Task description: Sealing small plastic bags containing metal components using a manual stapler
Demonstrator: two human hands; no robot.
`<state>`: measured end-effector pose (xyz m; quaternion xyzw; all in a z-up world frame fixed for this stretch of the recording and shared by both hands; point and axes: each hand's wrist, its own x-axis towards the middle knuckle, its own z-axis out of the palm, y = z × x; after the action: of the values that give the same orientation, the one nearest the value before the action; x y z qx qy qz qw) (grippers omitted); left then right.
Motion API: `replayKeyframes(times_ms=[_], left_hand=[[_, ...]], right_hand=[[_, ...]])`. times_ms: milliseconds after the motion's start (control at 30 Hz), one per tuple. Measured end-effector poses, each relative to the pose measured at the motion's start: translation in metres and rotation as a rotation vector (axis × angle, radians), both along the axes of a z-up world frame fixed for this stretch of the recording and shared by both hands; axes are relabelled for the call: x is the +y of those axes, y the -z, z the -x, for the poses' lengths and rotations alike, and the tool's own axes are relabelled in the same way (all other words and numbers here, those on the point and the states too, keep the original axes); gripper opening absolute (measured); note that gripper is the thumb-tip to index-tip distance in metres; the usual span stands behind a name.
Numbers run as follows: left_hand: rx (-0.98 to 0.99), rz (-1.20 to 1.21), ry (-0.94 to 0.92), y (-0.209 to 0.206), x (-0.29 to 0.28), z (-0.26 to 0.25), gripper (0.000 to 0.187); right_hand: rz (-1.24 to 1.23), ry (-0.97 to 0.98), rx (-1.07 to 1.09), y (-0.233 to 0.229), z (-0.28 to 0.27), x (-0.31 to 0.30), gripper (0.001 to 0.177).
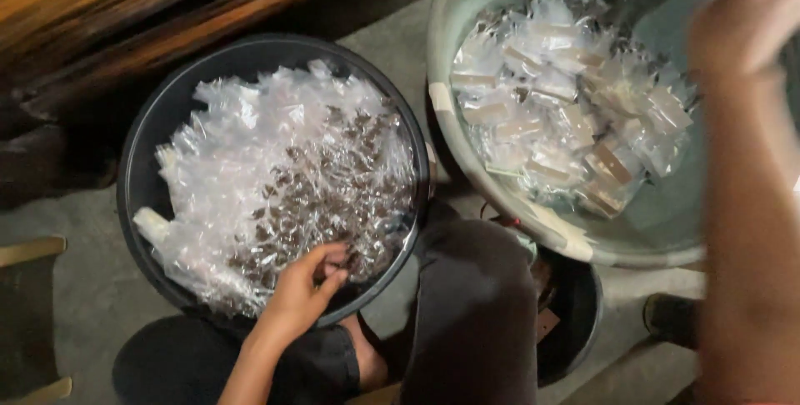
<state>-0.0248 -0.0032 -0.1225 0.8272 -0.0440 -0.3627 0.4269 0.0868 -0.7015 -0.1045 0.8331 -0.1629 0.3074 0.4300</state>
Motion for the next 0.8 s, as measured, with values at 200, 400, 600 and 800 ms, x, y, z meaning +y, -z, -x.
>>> replayKeyframes(times_ms=[200, 400, 600, 800], left_hand=[[0.116, -0.187, 0.027, 0.014, 0.017, 0.008, 0.041], [-0.023, -0.081, -0.070, 0.058, 0.043, 0.017, 0.038], [0.014, -0.224, 0.057, 0.038, 0.026, 0.030, 0.042], [0.012, -0.210, 0.026, 0.039, 0.028, 0.030, 0.039]], right_hand=[[-0.977, 0.097, 0.414, 0.111, 0.070, 0.116, 0.066], [-0.922, -0.334, -0.099, 0.016, 0.168, 0.142, 0.016], [-1.162, -0.245, -1.111, 0.030, 0.341, 0.184, 0.023], [-2.080, 0.627, -0.753, 0.214, 0.354, 0.264, 0.023]])
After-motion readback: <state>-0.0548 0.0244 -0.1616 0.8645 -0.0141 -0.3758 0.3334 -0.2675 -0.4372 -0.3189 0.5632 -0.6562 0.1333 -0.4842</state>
